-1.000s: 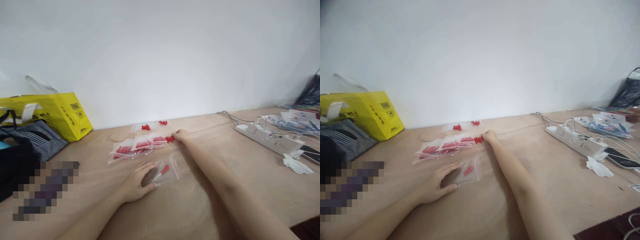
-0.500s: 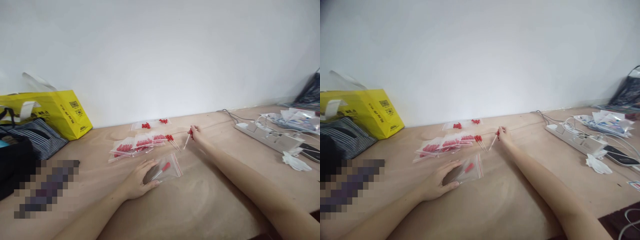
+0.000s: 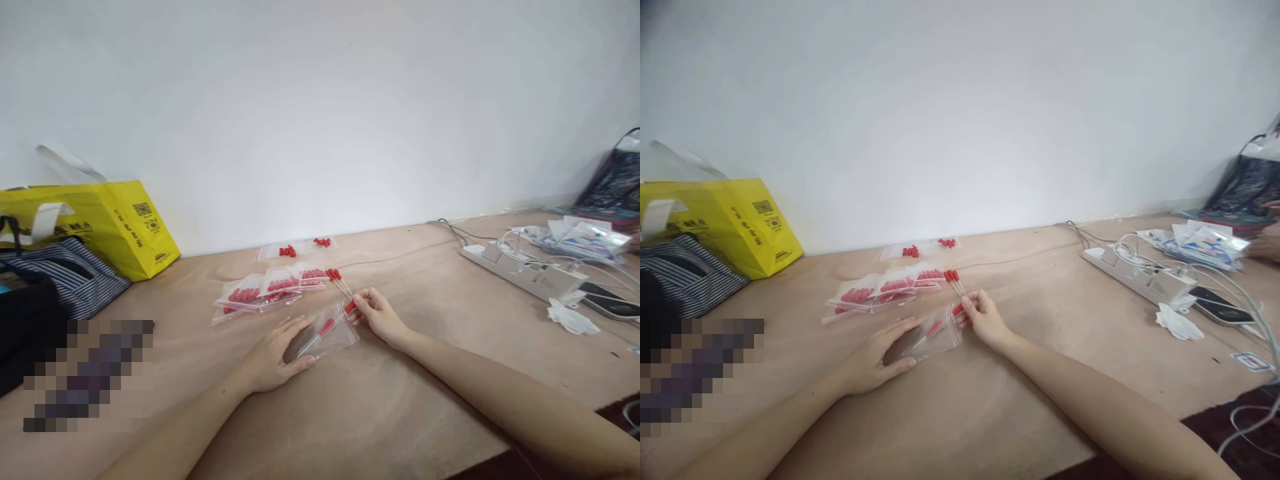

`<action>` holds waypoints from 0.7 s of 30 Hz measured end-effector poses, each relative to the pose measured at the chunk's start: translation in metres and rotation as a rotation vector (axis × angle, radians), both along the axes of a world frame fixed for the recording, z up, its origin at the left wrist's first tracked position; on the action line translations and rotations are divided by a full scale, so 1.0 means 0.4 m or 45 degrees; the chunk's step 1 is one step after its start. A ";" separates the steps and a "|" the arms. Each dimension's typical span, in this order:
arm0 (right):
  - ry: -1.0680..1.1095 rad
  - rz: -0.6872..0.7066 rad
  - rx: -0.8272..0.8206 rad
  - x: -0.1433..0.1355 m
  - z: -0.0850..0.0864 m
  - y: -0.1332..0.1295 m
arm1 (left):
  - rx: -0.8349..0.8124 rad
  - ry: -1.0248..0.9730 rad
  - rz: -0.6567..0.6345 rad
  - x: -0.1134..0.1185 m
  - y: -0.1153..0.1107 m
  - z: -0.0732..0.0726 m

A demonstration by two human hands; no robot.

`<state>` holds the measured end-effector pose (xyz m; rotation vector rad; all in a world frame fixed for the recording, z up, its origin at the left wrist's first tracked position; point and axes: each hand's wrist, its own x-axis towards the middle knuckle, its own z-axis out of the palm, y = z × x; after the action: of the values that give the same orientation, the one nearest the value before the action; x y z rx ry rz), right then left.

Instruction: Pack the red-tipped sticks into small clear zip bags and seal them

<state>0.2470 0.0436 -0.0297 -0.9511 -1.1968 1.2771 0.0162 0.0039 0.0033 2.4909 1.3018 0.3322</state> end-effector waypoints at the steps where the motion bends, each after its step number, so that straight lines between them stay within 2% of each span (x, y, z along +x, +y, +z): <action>1: -0.075 0.057 0.032 -0.001 -0.003 -0.003 | 0.004 -0.009 -0.007 0.000 0.001 -0.001; 5: -0.339 0.236 0.155 0.007 -0.007 -0.007 | 0.021 -0.027 -0.019 -0.002 0.004 -0.005; 10: -0.494 0.596 0.237 0.021 -0.001 -0.005 | 0.013 0.006 -0.001 -0.003 0.002 -0.007; 16: -0.467 0.474 0.157 0.010 0.000 0.022 | 0.019 -0.001 -0.013 -0.001 0.001 -0.005; 20: -0.463 0.630 0.123 -0.007 0.007 0.027 | 0.025 -0.012 -0.030 -0.003 0.003 -0.006; 21: -0.454 0.614 0.122 -0.012 0.007 0.025 | 0.028 -0.016 -0.036 -0.004 0.004 -0.006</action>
<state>0.2424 0.0535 -0.0269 -0.8709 -1.8309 1.4406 0.0148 0.0054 0.0008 2.5183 1.2639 0.3567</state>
